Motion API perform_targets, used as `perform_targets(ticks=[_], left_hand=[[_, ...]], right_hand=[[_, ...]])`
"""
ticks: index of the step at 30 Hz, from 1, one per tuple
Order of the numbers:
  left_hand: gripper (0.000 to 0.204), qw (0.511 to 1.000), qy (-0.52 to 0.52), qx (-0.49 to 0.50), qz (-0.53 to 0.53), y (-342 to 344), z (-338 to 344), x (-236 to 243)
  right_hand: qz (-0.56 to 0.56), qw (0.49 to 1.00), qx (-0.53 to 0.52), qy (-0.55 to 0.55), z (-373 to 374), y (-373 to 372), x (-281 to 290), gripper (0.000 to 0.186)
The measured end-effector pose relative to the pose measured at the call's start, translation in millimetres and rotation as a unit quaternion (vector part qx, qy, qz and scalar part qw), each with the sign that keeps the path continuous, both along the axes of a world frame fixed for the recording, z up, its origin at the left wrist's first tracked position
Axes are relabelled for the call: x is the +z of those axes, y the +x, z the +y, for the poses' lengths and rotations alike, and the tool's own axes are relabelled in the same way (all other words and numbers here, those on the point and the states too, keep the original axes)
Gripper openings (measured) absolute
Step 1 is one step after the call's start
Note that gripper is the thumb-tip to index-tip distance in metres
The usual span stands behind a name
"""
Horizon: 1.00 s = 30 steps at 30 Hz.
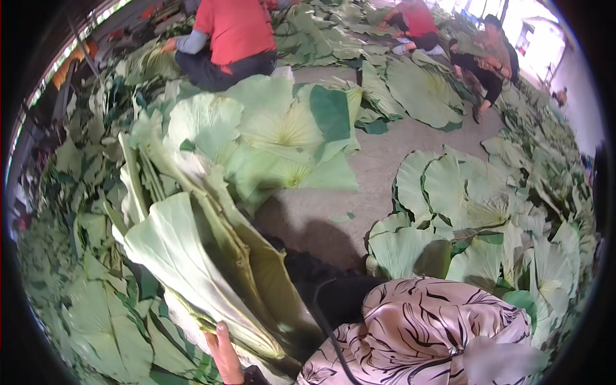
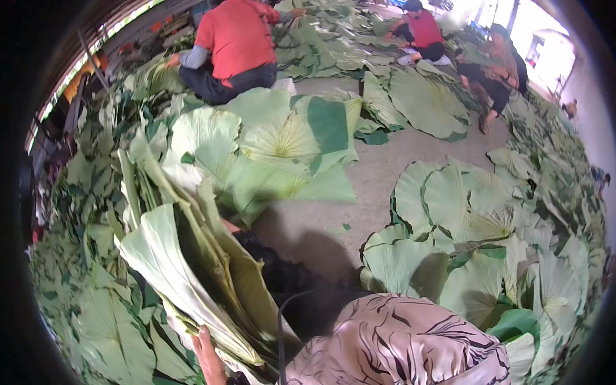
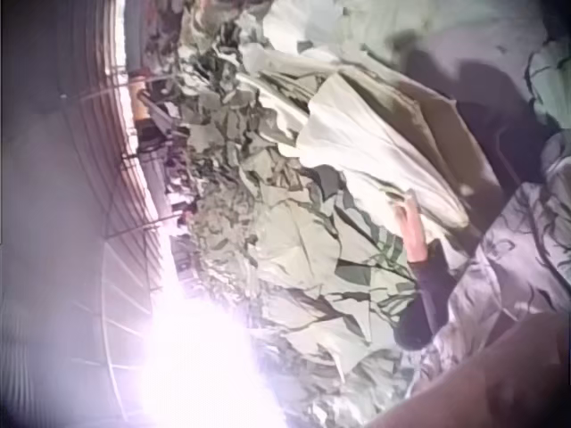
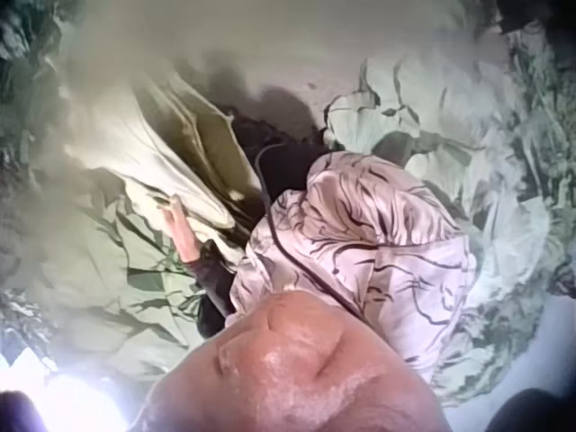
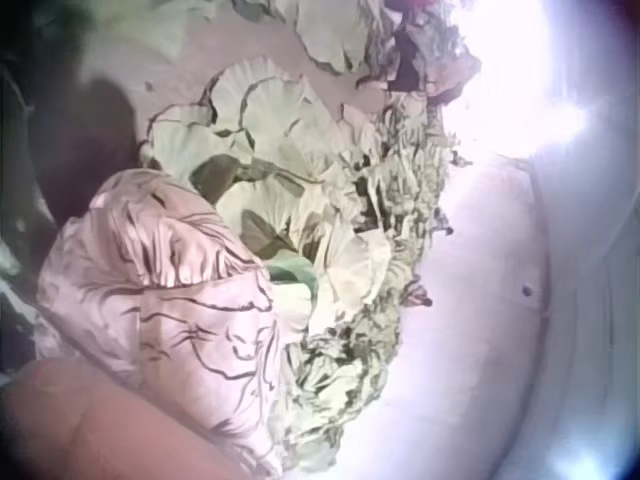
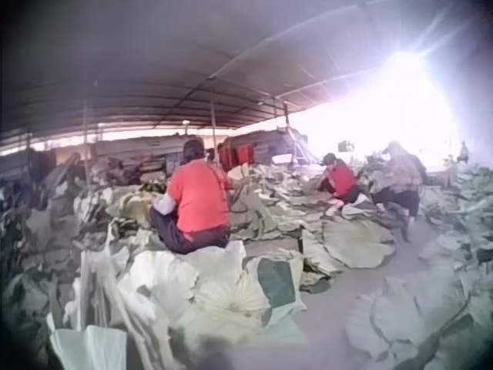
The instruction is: Sorting and stacking large green lotus leaves in a warehouse.
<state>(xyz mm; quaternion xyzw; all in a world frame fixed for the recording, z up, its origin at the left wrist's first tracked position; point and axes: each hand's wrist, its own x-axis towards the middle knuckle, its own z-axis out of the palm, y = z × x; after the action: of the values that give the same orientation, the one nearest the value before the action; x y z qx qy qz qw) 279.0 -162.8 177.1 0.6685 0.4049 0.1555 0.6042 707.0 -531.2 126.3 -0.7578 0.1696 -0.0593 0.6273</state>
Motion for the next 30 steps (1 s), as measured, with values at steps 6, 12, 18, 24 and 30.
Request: perform_targets(ticks=[6,12,18,24,30], left_hand=[[0.061,0.964,0.08,-0.252,-0.035,103.6,-44.5,62.3],[0.077,0.845,0.137,-0.47,-0.214,308.8,-167.8,110.7],[0.066,0.784,-0.222,-0.47,-0.341,428.2,-202.7,120.9],[0.046,0.838,-0.101,-0.482,-0.235,390.4,-85.5,87.1],[0.042,0.915,-0.123,-0.279,-0.265,316.8,101.9,107.6]], right_hand=[[0.003,0.987,-0.148,-0.063,-98.7,44.3,34.2,0.038],[-0.003,0.941,-0.301,-0.157,-215.2,54.6,113.0,0.039],[0.01,0.865,-0.431,-0.256,-328.6,70.1,139.9,0.039],[0.188,0.767,-0.217,-0.574,-445.3,-41.2,-55.7,0.014],[0.201,0.763,-0.044,-0.613,-363.1,-83.9,-177.4,0.011]])
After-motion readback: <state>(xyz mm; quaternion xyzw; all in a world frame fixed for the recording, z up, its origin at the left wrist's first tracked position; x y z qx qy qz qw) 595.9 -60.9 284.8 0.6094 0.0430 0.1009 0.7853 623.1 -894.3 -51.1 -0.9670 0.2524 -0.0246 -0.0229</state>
